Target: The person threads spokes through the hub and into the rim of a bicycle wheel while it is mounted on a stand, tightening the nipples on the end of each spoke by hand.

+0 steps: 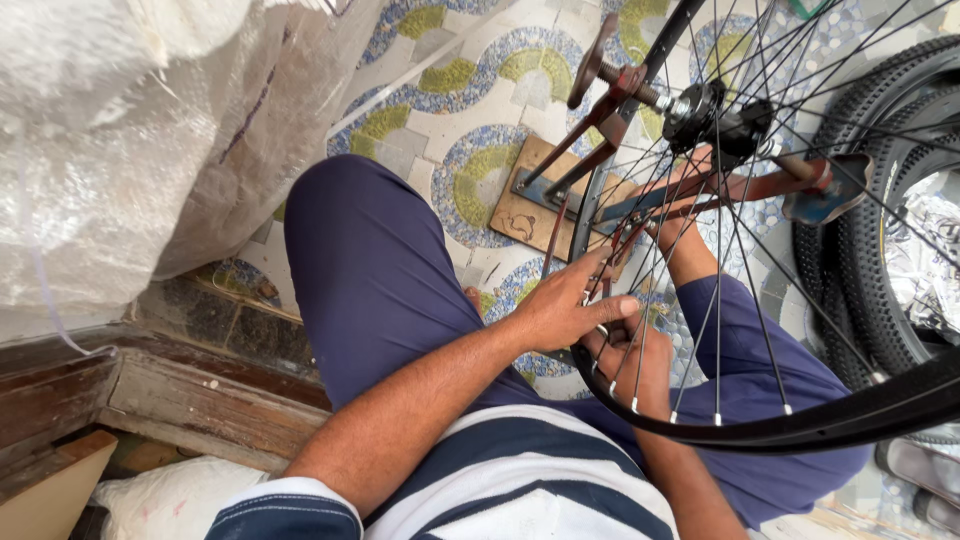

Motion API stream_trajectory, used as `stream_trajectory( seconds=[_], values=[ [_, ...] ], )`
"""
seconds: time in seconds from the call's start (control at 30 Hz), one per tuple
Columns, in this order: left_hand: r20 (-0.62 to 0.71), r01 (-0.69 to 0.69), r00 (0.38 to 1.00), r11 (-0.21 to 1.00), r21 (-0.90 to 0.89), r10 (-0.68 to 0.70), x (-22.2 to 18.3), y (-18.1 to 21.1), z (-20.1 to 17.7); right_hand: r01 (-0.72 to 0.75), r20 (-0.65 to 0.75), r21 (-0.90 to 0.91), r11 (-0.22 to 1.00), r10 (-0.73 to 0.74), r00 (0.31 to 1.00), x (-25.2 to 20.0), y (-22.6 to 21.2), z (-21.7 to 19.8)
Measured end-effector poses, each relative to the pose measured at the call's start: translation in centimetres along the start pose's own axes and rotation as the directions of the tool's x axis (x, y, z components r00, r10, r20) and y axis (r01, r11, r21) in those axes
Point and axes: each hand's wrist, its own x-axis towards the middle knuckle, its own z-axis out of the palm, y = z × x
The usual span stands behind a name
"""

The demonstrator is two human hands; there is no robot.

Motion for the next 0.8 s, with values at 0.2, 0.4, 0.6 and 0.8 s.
stream_trajectory(
  seconds=[0.2,0.4,0.6,0.8],
  values=[
    [-0.071,0.125,0.989,0.991,-0.041,-0.128,0.9,0.1,-0.2,-0.112,0.123,0.414,0.904,0.066,0.99,-0.5,-1.7,-2.6],
    [-0.141,0.056,0.989,0.987,0.151,-0.035,0.3,0.4,0.1,-0.077,0.062,0.467,0.881,0.054,0.997,-1.2,0.2,-4.5],
    [-0.095,-0.09,0.99,0.987,0.132,0.103,-0.6,0.2,-0.1,-0.157,0.255,0.673,0.723,-0.027,0.967,0.9,2.8,-3.6],
    [-0.033,-0.066,0.997,0.993,0.102,0.07,-1.3,0.9,-0.7,-0.192,0.29,0.62,0.761,0.005,0.957,1.2,3.2,-1.2]
  ],
)
